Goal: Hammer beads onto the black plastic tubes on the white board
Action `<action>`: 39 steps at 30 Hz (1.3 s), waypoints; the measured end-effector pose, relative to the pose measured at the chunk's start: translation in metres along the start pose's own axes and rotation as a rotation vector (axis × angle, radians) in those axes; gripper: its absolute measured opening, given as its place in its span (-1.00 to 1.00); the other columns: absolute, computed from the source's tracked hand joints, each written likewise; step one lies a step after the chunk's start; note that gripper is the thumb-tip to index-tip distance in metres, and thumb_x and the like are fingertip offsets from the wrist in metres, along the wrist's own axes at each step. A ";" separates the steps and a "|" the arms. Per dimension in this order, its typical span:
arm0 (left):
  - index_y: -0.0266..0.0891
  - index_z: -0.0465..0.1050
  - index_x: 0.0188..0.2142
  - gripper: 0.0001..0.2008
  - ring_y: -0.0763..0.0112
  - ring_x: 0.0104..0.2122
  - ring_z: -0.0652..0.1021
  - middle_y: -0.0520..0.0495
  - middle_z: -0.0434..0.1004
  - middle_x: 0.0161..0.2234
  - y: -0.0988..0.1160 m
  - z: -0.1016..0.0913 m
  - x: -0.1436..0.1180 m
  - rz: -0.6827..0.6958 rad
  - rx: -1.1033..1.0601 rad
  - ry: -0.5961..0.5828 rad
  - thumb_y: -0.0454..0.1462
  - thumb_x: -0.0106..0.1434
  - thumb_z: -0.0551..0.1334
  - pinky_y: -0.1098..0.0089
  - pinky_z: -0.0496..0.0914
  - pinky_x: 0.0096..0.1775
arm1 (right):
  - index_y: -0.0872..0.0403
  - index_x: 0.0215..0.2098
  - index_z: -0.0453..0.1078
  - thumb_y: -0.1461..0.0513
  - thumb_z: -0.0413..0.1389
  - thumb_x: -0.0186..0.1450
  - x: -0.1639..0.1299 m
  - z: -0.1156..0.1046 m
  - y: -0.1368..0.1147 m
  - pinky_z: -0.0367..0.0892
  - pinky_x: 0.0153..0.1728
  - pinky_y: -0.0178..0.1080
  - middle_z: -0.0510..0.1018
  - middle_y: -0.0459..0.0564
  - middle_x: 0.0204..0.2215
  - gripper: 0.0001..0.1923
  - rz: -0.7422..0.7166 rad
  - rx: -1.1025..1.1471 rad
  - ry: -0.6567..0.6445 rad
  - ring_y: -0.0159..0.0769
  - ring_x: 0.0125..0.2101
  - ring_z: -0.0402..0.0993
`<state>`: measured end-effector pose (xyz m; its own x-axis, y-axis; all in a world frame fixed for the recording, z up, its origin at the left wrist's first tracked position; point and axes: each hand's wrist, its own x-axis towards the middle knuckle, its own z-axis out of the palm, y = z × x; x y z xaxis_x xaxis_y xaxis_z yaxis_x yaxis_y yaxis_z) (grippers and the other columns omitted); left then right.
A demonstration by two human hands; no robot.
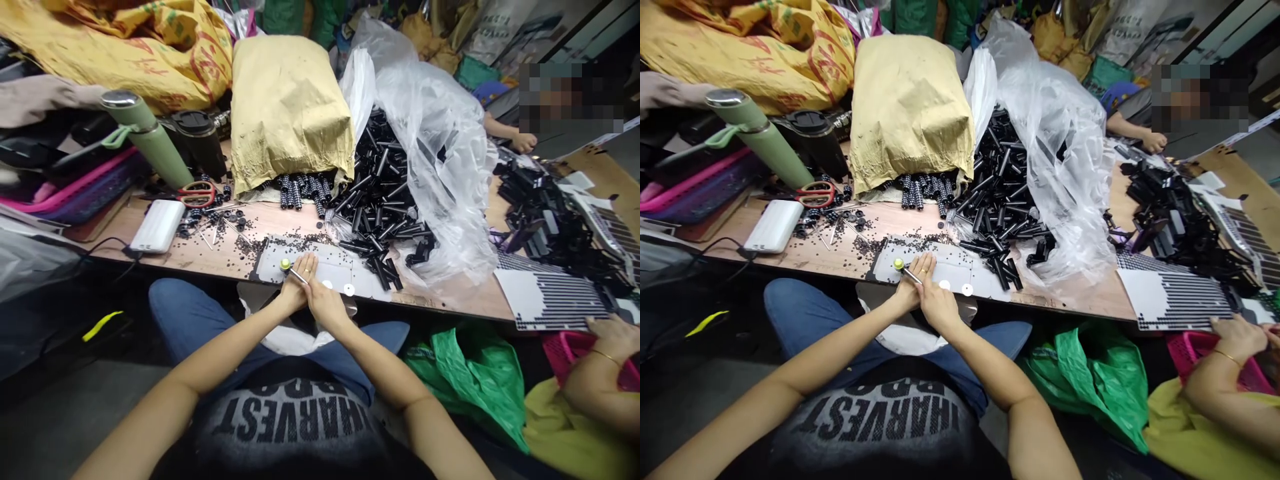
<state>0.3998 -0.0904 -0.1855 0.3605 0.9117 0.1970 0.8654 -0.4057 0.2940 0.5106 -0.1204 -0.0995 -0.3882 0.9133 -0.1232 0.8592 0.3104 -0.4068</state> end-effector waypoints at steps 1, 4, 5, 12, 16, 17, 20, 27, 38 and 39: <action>-0.61 0.13 0.25 -0.45 0.02 0.27 0.18 -0.51 0.16 0.24 -0.003 -0.002 0.003 -0.006 -0.011 -0.004 -0.32 0.32 -0.03 0.05 0.05 0.24 | 0.04 -0.05 0.35 0.05 -0.19 0.45 0.001 0.000 -0.001 0.19 -0.44 -0.25 0.59 0.08 -0.38 -0.63 0.019 -0.033 -0.005 -0.20 -0.46 0.48; -0.51 0.28 0.18 -0.54 0.05 0.11 0.39 -0.44 0.39 0.06 -0.006 -0.014 0.008 -0.106 -0.034 -0.031 -0.36 0.34 -0.03 0.10 0.27 0.10 | 0.03 -0.16 0.34 0.04 -0.27 0.47 0.003 -0.012 0.007 0.13 -0.45 -0.27 0.59 0.01 -0.35 -0.59 0.078 -0.085 0.082 -0.24 -0.44 0.49; -0.46 0.33 0.14 -0.57 0.08 0.02 0.44 -0.40 0.45 -0.02 -0.004 -0.020 0.008 -0.133 -0.045 -0.053 -0.37 0.35 -0.05 0.14 0.33 0.03 | 0.03 -0.19 0.33 0.03 -0.28 0.48 0.004 -0.017 0.013 0.10 -0.45 -0.28 0.59 0.00 -0.34 -0.58 0.104 -0.103 0.114 -0.25 -0.44 0.49; -0.40 0.27 0.17 -0.54 0.08 -0.07 0.46 -0.36 0.45 -0.08 -0.029 -0.062 0.056 -0.303 -0.260 -0.025 -0.14 0.41 0.00 0.19 0.38 -0.08 | 0.08 -0.25 0.35 0.05 -0.15 0.46 0.014 -0.016 0.087 0.10 -0.43 -0.29 0.56 0.02 -0.32 -0.66 0.282 -0.302 0.166 -0.27 -0.37 0.47; -0.49 0.10 0.24 -0.51 -0.03 0.07 0.39 -0.51 0.32 0.06 -0.104 -0.072 0.152 -0.702 -0.219 0.244 -0.28 0.38 -0.01 0.13 0.28 0.04 | 0.09 -0.30 0.37 0.09 -0.04 0.41 0.016 0.000 0.104 0.23 -0.29 -0.24 0.52 0.07 -0.29 -0.72 0.207 -0.339 0.239 -0.16 -0.22 0.44; -0.49 0.09 0.24 -0.51 -0.06 0.07 0.39 -0.53 0.31 0.06 -0.120 -0.072 0.174 -0.788 -0.221 0.246 -0.30 0.37 0.00 0.12 0.28 0.04 | 0.09 -0.30 0.38 0.10 -0.02 0.40 0.015 0.003 0.105 0.25 -0.27 -0.23 0.51 0.07 -0.29 -0.74 0.182 -0.327 0.260 -0.15 -0.22 0.43; -0.50 0.03 0.27 -0.43 -0.14 0.04 0.44 -0.58 0.34 0.04 -0.152 -0.068 0.217 -0.893 -0.272 0.150 -0.24 0.34 0.06 0.11 0.32 -0.02 | 0.08 -0.27 0.37 0.13 0.00 0.39 0.018 0.008 0.109 0.30 -0.22 -0.21 0.49 0.04 -0.31 -0.79 0.106 -0.231 0.317 -0.18 -0.25 0.42; -0.48 0.14 0.22 -0.53 -0.08 -0.03 0.50 -0.50 0.44 -0.03 -0.154 -0.054 0.201 -0.778 -0.191 0.137 -0.30 0.35 0.01 0.12 0.36 -0.07 | 0.10 -0.17 0.38 0.14 -0.03 0.40 0.085 -0.052 0.129 0.29 -0.06 -0.17 0.50 0.08 -0.21 -0.77 0.068 -0.100 0.452 -0.16 -0.14 0.38; -0.46 0.25 0.17 -0.57 0.05 -0.22 0.51 -0.33 0.51 -0.21 -0.072 -0.041 0.036 -0.346 0.116 0.168 -0.26 0.40 -0.04 0.17 0.38 -0.21 | 0.15 -0.31 0.49 0.15 0.10 0.29 0.186 -0.100 0.144 0.33 -0.20 -0.21 0.58 0.13 -0.28 -0.78 0.442 0.062 0.332 -0.17 -0.22 0.49; -0.46 0.26 0.16 -0.57 0.03 -0.19 0.50 -0.36 0.50 -0.19 -0.068 -0.040 0.028 -0.342 0.147 0.178 -0.25 0.40 -0.02 0.16 0.38 -0.20 | 0.11 -0.27 0.48 0.14 0.04 0.34 0.178 -0.100 0.140 0.32 -0.19 -0.26 0.59 0.07 -0.28 -0.76 0.405 0.078 0.342 -0.24 -0.23 0.50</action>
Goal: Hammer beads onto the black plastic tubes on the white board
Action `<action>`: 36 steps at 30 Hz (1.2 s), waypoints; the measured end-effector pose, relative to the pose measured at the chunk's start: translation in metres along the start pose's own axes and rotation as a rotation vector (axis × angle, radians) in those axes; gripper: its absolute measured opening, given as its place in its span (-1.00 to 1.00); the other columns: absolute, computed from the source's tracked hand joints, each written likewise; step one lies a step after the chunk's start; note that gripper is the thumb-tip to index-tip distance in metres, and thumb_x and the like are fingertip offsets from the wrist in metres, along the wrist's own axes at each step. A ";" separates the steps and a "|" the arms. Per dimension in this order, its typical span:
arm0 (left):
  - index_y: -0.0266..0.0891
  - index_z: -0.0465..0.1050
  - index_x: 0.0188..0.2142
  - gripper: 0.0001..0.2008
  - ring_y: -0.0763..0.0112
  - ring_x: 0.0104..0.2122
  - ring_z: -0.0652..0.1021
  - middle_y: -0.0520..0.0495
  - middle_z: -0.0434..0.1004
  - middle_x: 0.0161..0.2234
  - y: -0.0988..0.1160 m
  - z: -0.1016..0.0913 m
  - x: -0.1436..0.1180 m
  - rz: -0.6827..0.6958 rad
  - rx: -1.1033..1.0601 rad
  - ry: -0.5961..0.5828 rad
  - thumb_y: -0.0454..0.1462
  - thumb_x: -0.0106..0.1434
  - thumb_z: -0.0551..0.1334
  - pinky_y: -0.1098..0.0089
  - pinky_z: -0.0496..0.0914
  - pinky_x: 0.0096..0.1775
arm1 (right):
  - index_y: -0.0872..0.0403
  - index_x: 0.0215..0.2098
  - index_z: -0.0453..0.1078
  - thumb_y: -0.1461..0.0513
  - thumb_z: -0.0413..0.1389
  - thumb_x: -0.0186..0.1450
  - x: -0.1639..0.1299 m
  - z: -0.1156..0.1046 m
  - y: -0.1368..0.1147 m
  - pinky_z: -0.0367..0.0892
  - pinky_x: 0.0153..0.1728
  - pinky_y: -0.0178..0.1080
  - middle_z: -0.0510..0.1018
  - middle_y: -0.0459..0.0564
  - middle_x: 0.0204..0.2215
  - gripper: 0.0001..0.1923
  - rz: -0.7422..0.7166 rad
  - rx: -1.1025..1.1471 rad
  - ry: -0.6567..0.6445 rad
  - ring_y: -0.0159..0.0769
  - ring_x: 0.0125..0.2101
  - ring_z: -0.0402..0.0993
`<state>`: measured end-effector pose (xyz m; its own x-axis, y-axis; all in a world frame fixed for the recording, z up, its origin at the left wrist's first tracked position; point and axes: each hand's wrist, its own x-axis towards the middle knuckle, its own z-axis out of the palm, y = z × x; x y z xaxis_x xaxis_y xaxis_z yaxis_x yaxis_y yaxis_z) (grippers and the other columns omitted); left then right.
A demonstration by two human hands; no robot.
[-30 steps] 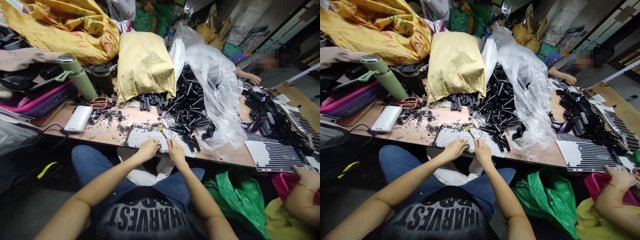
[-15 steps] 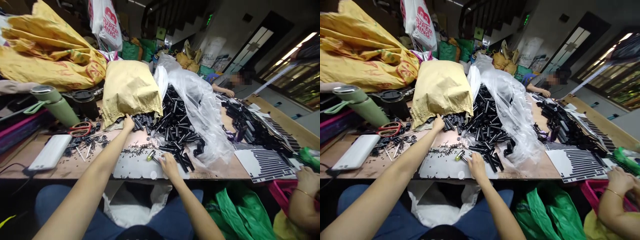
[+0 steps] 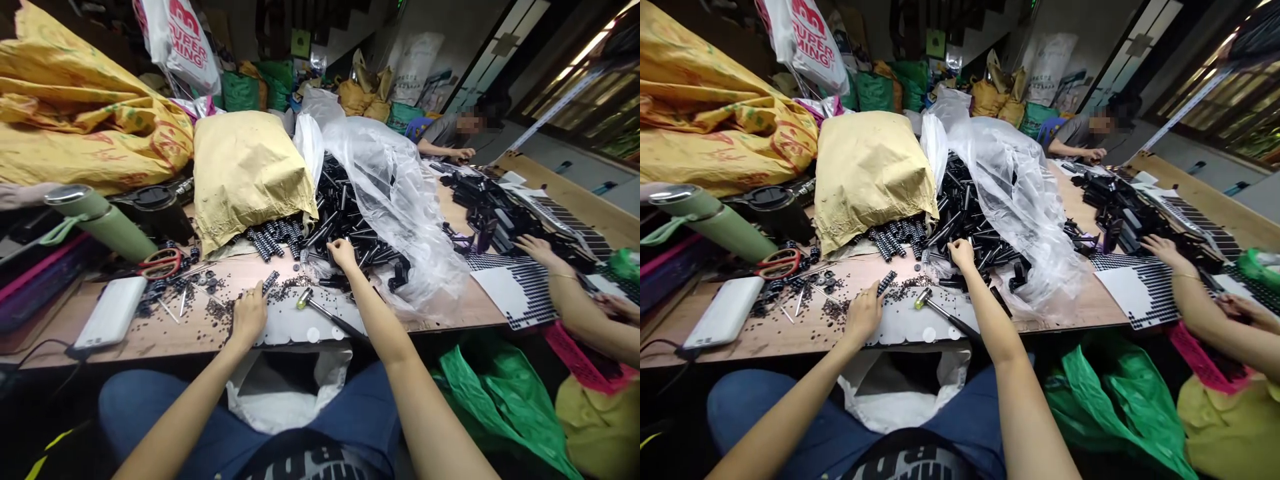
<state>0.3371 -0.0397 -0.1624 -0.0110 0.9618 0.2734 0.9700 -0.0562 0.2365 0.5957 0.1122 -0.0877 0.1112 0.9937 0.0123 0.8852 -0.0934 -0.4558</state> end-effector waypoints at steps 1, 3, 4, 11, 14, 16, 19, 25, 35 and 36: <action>-0.46 0.27 0.17 -0.56 -0.01 -0.14 0.49 -0.39 0.47 -0.14 0.002 -0.002 -0.006 0.005 0.015 0.034 -0.23 0.39 0.00 0.14 0.38 -0.18 | 0.09 -0.23 0.47 0.14 -0.01 0.37 -0.011 -0.004 -0.001 0.31 -0.19 -0.29 0.59 0.02 -0.27 -0.74 -0.052 0.022 -0.001 -0.30 -0.24 0.49; -0.43 0.26 0.19 -0.52 -0.08 -0.01 0.42 -0.45 0.39 -0.01 0.011 -0.010 -0.012 0.054 0.003 0.145 -0.19 0.38 0.06 0.07 0.35 -0.09 | 0.05 -0.19 0.47 0.15 0.00 0.38 -0.035 -0.013 -0.006 0.28 -0.20 -0.34 0.60 -0.04 -0.27 -0.77 -0.250 0.046 -0.071 -0.35 -0.26 0.49; -0.39 0.26 0.20 -0.52 -0.09 0.06 0.36 -0.45 0.34 0.07 0.017 -0.014 -0.013 0.117 -0.026 0.197 -0.18 0.37 0.09 0.05 0.31 -0.02 | 0.04 -0.21 0.48 0.17 0.04 0.36 -0.048 -0.017 -0.010 0.27 -0.22 -0.34 0.60 -0.06 -0.29 -0.81 -0.392 0.039 -0.154 -0.36 -0.29 0.48; -0.29 0.51 -0.18 -0.83 0.15 -0.11 0.48 -0.23 0.52 -0.18 0.053 -0.013 -0.019 0.305 -0.473 -0.030 -0.29 0.29 0.19 0.16 0.33 -0.04 | 0.08 -0.25 0.52 0.25 0.10 0.31 -0.115 -0.013 -0.035 0.29 -0.14 -0.21 0.59 0.04 -0.29 -0.85 -0.877 -0.118 -0.500 -0.25 -0.23 0.47; -0.27 0.49 -0.39 -0.87 0.26 -0.27 0.50 -0.15 0.50 -0.34 0.053 -0.007 -0.027 -0.042 -0.818 -0.092 -0.25 0.23 0.24 0.29 0.37 -0.18 | 0.03 0.12 0.34 0.11 0.20 0.23 -0.140 0.001 -0.029 0.19 0.11 0.01 0.37 0.17 0.13 -0.51 -0.793 -0.038 -0.200 -0.04 0.14 0.25; -0.26 0.47 -0.46 -0.84 0.33 -0.37 0.48 -0.09 0.47 -0.42 0.054 -0.009 -0.036 -0.175 -1.012 -0.133 -0.22 0.20 0.26 0.36 0.36 -0.28 | 0.04 0.29 0.09 0.03 0.29 0.10 -0.155 0.012 -0.022 0.12 0.18 0.10 0.12 0.23 0.28 -0.14 -0.749 0.011 -0.154 0.06 0.27 0.05; -0.25 0.46 -0.49 -0.83 0.36 -0.40 0.46 -0.06 0.46 -0.46 0.061 -0.016 -0.052 -0.180 -1.094 -0.202 -0.22 0.17 0.27 0.38 0.33 -0.30 | 0.07 0.35 -0.08 0.09 0.27 0.08 -0.169 0.025 -0.010 0.10 0.22 0.13 0.08 0.27 0.29 -0.01 -0.686 0.050 -0.177 0.08 0.28 0.03; -0.29 0.49 -0.33 -0.83 0.28 -0.29 0.50 -0.14 0.51 -0.32 0.065 -0.026 -0.051 -0.051 -0.942 -0.311 -0.20 0.23 0.22 0.33 0.37 -0.18 | 0.13 0.38 -0.22 0.12 0.28 0.03 -0.179 0.030 0.007 0.04 0.27 0.09 0.06 0.29 0.27 0.10 -0.672 0.136 -0.206 0.03 0.30 -0.02; -0.41 0.27 0.16 -0.42 -0.01 0.03 0.45 -0.40 0.39 0.03 0.031 -0.004 0.055 -0.264 -0.575 -0.334 -0.45 0.11 0.20 0.14 0.34 0.03 | 0.13 0.30 -0.06 -0.01 0.39 -0.12 -0.187 0.047 0.044 0.10 0.21 0.18 0.17 0.33 0.20 0.16 -0.419 0.037 -0.214 0.15 0.25 0.08; -0.39 0.28 0.15 -0.43 0.09 -0.04 0.49 -0.35 0.41 0.00 0.030 -0.005 0.051 -0.303 -0.733 -0.323 -0.46 0.10 0.19 0.21 0.38 -0.02 | 0.13 0.30 -0.07 0.00 0.39 -0.13 -0.184 0.046 0.047 0.10 0.21 0.18 0.17 0.34 0.21 0.18 -0.411 0.039 -0.192 0.15 0.25 0.08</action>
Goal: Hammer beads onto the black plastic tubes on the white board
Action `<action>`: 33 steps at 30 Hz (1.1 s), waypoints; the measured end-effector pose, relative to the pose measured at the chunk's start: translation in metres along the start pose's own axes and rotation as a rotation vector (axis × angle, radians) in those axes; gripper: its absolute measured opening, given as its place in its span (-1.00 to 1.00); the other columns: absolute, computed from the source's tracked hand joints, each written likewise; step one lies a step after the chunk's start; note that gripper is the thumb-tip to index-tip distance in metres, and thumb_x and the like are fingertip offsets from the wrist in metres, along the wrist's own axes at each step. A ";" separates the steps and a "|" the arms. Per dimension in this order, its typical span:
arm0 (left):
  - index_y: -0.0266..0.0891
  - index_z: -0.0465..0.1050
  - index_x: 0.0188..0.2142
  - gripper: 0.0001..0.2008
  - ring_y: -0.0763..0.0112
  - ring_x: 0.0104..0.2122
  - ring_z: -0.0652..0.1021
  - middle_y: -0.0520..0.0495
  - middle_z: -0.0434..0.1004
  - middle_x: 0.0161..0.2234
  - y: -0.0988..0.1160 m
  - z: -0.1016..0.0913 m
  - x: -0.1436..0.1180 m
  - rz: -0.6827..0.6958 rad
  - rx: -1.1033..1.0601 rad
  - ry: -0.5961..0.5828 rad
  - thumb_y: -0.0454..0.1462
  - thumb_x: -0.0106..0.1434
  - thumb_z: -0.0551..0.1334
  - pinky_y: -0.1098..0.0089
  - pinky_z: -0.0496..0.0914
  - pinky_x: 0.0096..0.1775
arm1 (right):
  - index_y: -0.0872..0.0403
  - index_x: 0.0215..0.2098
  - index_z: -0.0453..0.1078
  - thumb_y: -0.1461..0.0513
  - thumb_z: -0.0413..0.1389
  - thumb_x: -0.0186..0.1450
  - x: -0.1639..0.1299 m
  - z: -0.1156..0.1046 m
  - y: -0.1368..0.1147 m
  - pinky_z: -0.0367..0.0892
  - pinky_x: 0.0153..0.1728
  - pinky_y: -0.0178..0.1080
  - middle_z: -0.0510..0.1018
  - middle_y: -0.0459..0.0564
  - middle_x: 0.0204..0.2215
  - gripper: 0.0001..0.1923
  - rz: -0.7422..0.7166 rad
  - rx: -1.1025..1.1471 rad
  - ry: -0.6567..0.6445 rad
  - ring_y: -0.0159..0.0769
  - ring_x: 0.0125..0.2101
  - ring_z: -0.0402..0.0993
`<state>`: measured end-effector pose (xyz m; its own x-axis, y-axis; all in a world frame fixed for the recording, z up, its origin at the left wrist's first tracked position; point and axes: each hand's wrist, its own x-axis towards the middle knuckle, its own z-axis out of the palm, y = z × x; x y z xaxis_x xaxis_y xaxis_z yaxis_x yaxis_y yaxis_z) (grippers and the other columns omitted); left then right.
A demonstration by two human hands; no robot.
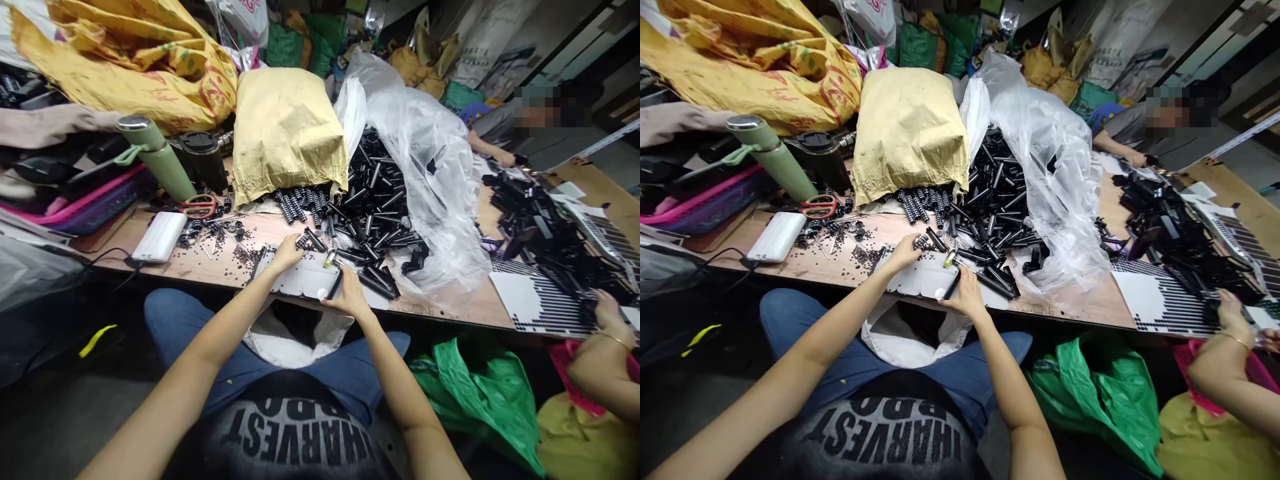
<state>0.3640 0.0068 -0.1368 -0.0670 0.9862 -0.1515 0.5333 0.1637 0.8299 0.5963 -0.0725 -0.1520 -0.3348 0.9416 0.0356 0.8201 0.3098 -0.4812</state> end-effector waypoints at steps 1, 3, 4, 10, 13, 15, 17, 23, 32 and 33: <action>-0.36 0.27 0.14 -0.45 0.20 -0.14 0.52 -0.29 0.44 -0.05 -0.001 -0.001 -0.006 -0.028 -0.197 -0.020 -0.44 0.11 0.19 0.28 0.42 -0.12 | 0.13 0.30 -0.09 0.00 0.40 -0.14 0.001 -0.002 0.002 0.10 0.21 0.18 0.16 0.34 0.22 0.20 -0.008 0.009 0.011 0.16 0.25 0.08; -0.33 0.26 0.10 -0.55 0.39 -0.39 0.51 -0.15 0.47 -0.23 -0.001 -0.003 -0.022 -0.110 -0.628 -0.090 -0.36 0.19 0.17 0.39 0.42 -0.34 | 0.14 0.31 -0.13 -0.01 0.41 -0.14 0.002 -0.007 0.000 0.09 0.23 0.14 0.14 0.35 0.23 0.23 -0.072 0.053 0.010 0.13 0.26 0.08; -0.33 0.26 0.07 -0.61 0.46 -0.48 0.48 -0.09 0.45 -0.31 0.000 -0.005 -0.030 -0.144 -0.820 -0.122 -0.29 0.24 0.15 0.43 0.39 -0.42 | 0.14 0.32 -0.15 -0.02 0.41 -0.13 0.002 -0.009 -0.005 0.09 0.24 0.13 0.13 0.34 0.23 0.24 -0.118 0.078 0.006 0.12 0.26 0.08; -0.28 0.34 -0.07 -0.54 0.65 -0.76 0.20 0.14 0.26 -0.59 0.020 -0.007 -0.069 -0.135 -1.217 -0.229 -0.01 0.19 0.28 0.59 0.04 -0.71 | 0.07 0.35 -0.27 -0.01 0.38 -0.05 0.005 -0.019 -0.046 0.10 0.24 0.12 0.11 0.30 0.25 0.23 -0.329 0.185 0.044 0.08 0.28 0.06; -0.24 0.33 0.05 -0.43 0.65 -0.82 0.11 0.19 0.18 -0.67 0.024 -0.005 -0.078 -0.171 -1.174 -0.255 0.06 0.17 0.26 0.59 -0.06 -0.75 | 0.07 0.35 -0.29 -0.04 0.39 -0.06 0.010 -0.024 -0.058 0.14 0.24 0.09 0.07 0.29 0.27 0.26 -0.377 0.258 0.113 0.07 0.30 0.03; -0.25 0.34 0.09 -0.42 0.61 -0.80 0.18 0.16 0.23 -0.67 0.025 -0.001 -0.082 -0.193 -1.151 -0.225 0.03 0.19 0.24 0.57 -0.01 -0.75 | 0.08 0.35 -0.31 -0.04 0.39 -0.08 0.014 -0.025 -0.064 0.11 0.25 0.09 0.06 0.30 0.28 0.29 -0.407 0.286 0.121 0.07 0.31 0.00; -0.29 0.39 0.05 -0.48 0.59 -0.76 0.28 0.10 0.32 -0.62 0.026 0.003 -0.085 -0.214 -1.152 -0.153 -0.03 0.19 0.24 0.55 0.11 -0.72 | 0.07 0.35 -0.32 -0.03 0.40 -0.09 0.018 -0.025 -0.069 0.05 0.28 0.10 0.06 0.29 0.29 0.30 -0.441 0.296 0.099 0.07 0.32 -0.03; -0.33 0.46 -0.08 -0.55 0.49 -0.66 0.46 0.02 0.44 -0.48 0.037 0.011 -0.093 -0.267 -1.141 -0.040 -0.09 0.12 0.32 0.42 0.40 -0.60 | 0.08 0.36 -0.31 0.01 0.40 -0.06 0.022 -0.018 -0.075 0.00 0.32 0.04 0.07 0.27 0.30 0.28 -0.472 0.347 0.089 -0.01 0.33 -0.01; -0.35 0.45 -0.14 -0.66 0.43 -0.68 0.48 0.02 0.41 -0.53 0.044 0.010 -0.095 -0.407 -1.082 -0.077 -0.15 0.19 0.29 0.45 0.39 -0.64 | 0.10 0.34 -0.23 0.01 0.38 -0.04 0.016 -0.019 -0.070 0.10 0.27 0.02 0.10 0.27 0.25 0.20 -0.395 0.358 0.009 -0.02 0.29 0.05; -0.35 0.45 -0.15 -0.68 0.42 -0.68 0.48 0.01 0.41 -0.54 0.043 0.011 -0.094 -0.418 -1.073 -0.089 -0.15 0.19 0.29 0.44 0.39 -0.64 | 0.09 0.33 -0.21 0.02 0.37 -0.04 0.015 -0.018 -0.069 0.13 0.26 0.02 0.11 0.26 0.24 0.18 -0.376 0.359 0.015 -0.03 0.28 0.08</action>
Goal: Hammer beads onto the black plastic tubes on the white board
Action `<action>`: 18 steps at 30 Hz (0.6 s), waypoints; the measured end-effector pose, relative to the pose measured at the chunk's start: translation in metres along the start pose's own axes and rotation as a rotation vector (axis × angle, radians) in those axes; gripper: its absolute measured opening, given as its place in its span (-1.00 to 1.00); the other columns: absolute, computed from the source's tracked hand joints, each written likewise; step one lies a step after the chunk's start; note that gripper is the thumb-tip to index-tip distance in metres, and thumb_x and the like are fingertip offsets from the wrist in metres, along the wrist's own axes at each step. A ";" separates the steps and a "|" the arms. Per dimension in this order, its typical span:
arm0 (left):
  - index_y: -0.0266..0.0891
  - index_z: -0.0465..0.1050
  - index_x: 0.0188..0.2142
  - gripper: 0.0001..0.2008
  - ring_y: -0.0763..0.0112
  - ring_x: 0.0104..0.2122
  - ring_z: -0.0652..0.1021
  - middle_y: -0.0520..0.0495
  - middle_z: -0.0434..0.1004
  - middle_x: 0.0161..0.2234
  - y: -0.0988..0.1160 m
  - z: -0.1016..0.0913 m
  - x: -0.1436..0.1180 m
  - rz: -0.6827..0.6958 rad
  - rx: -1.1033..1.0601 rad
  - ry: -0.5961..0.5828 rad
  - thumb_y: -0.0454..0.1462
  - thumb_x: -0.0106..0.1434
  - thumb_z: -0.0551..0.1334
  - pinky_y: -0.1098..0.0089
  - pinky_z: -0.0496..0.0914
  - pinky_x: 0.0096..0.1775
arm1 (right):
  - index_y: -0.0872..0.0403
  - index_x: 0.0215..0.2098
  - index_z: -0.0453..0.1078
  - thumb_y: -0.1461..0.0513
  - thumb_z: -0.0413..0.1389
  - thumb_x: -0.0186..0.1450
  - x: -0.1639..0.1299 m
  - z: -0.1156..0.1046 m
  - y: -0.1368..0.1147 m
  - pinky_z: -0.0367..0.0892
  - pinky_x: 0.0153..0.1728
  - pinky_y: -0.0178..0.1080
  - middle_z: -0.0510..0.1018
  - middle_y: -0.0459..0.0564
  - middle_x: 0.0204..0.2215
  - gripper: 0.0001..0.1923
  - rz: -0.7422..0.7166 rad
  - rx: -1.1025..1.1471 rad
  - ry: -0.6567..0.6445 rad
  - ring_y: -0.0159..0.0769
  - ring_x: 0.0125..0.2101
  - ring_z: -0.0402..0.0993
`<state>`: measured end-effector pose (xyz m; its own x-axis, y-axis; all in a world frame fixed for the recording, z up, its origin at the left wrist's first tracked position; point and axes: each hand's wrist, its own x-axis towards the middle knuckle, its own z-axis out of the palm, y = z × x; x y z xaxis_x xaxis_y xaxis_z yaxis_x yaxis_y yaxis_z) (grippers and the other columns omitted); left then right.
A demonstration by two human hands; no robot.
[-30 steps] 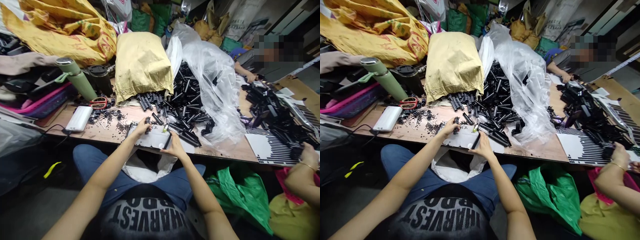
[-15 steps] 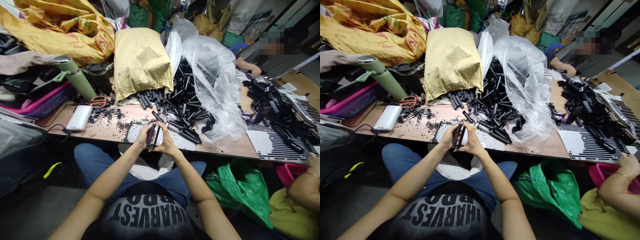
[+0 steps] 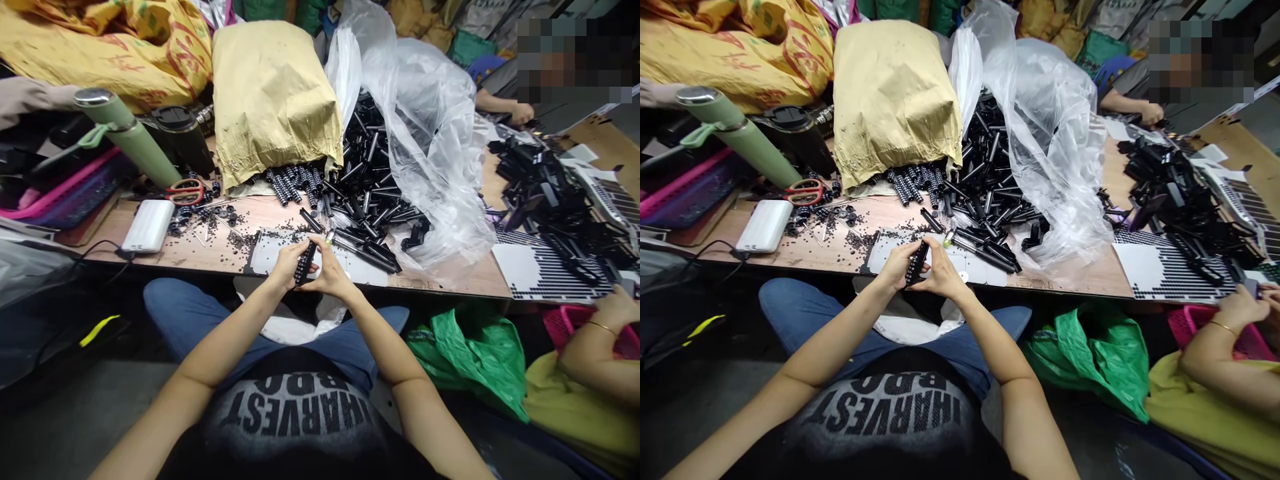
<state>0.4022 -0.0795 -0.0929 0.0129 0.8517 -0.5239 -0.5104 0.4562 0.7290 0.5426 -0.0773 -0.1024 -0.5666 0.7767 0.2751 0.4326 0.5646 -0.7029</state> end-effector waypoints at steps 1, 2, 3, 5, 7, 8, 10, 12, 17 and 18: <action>-0.35 0.45 -0.16 -0.68 0.41 -0.67 0.48 0.00 0.41 -0.54 -0.001 -0.001 0.002 -0.010 0.014 -0.005 -0.15 0.20 0.28 0.44 0.39 -0.63 | 0.09 0.33 -0.20 0.04 0.37 -0.04 -0.001 0.002 0.001 0.15 0.24 0.02 0.13 0.25 0.23 0.16 0.016 -0.004 0.009 -0.04 0.27 0.10; -0.35 0.45 -0.17 -0.68 0.41 -0.67 0.48 -0.02 0.41 -0.54 -0.003 -0.003 0.005 -0.018 0.035 -0.011 -0.14 0.21 0.26 0.42 0.40 -0.61 | 0.08 0.32 -0.20 0.06 0.37 -0.04 -0.001 0.005 0.002 0.15 0.24 0.02 0.14 0.24 0.22 0.15 0.031 -0.011 0.016 -0.04 0.25 0.12; -0.36 0.46 -0.16 -0.68 0.40 -0.65 0.49 -0.04 0.42 -0.53 -0.006 -0.004 0.007 -0.024 0.069 -0.018 -0.13 0.23 0.23 0.40 0.41 -0.58 | 0.09 0.32 -0.19 0.09 0.37 -0.05 -0.001 0.008 0.003 0.15 0.24 0.03 0.15 0.24 0.22 0.14 0.043 -0.020 0.023 -0.04 0.24 0.13; -0.36 0.46 -0.08 -0.65 0.37 -0.56 0.52 -0.09 0.44 -0.46 -0.013 -0.009 0.013 0.027 0.196 -0.022 -0.14 0.30 0.15 0.33 0.47 -0.47 | 0.11 0.31 -0.16 0.14 0.37 -0.09 -0.002 0.019 0.007 0.14 0.24 0.05 0.17 0.25 0.20 0.15 0.079 -0.051 0.039 0.00 0.23 0.13; -0.35 0.44 0.03 -0.63 0.30 -0.37 0.55 -0.17 0.46 -0.31 -0.023 -0.015 0.018 0.231 0.462 -0.013 -0.20 0.30 0.13 0.24 0.49 -0.26 | 0.17 0.30 -0.13 0.17 0.36 -0.08 -0.003 0.032 0.013 0.11 0.25 0.07 0.18 0.29 0.19 0.12 0.140 -0.101 0.071 0.04 0.23 0.11; -0.34 0.42 0.08 -0.60 0.25 -0.26 0.54 -0.21 0.45 -0.22 -0.029 -0.019 0.020 0.377 0.642 -0.007 -0.23 0.28 0.15 0.21 0.46 -0.16 | 0.20 0.30 -0.12 0.19 0.34 -0.04 -0.004 0.038 0.017 0.10 0.25 0.08 0.19 0.31 0.19 0.08 0.175 -0.132 0.088 0.05 0.23 0.10; -0.34 0.37 0.15 -0.54 0.16 -0.09 0.47 -0.28 0.40 -0.11 -0.041 -0.028 0.025 0.647 1.025 -0.015 -0.31 0.25 0.18 0.17 0.38 -0.01 | 0.24 0.30 -0.09 0.21 0.27 0.06 -0.007 0.044 0.025 0.09 0.24 0.06 0.20 0.35 0.19 -0.04 0.222 -0.192 0.087 0.03 0.23 0.09; -0.37 0.35 0.17 -0.55 0.13 -0.06 0.43 -0.32 0.41 -0.10 -0.050 -0.037 0.029 0.790 1.349 -0.059 -0.37 0.28 0.11 0.16 0.34 0.01 | 0.25 0.29 -0.05 0.20 0.22 0.14 -0.013 0.040 0.034 0.12 0.22 0.03 0.21 0.34 0.19 -0.14 0.241 -0.266 0.051 0.01 0.22 0.11; -0.32 0.34 0.15 -0.59 0.16 -0.16 0.46 -0.31 0.47 -0.08 -0.051 -0.058 0.037 1.048 1.802 -0.149 -0.42 0.36 -0.02 0.17 0.31 -0.17 | 0.16 0.02 0.33 0.16 0.07 0.33 -0.029 -0.013 0.066 0.21 -0.03 -0.02 0.41 0.25 -0.01 -0.65 0.568 -0.750 0.136 0.01 0.01 0.26; -0.32 0.35 0.14 -0.60 0.17 -0.16 0.46 -0.30 0.48 -0.09 -0.049 -0.060 0.038 1.103 1.839 -0.148 -0.41 0.36 -0.01 0.16 0.29 -0.17 | 0.16 -0.07 0.37 0.18 0.03 0.35 -0.030 -0.023 0.072 0.20 -0.08 -0.05 0.44 0.23 -0.08 -0.74 0.607 -0.839 0.121 -0.01 -0.04 0.28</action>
<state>0.3763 -0.0851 -0.1748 0.4686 0.8427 0.2649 0.8373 -0.5193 0.1708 0.6076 -0.0535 -0.1463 -0.0372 0.9915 0.1244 0.9960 0.0469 -0.0759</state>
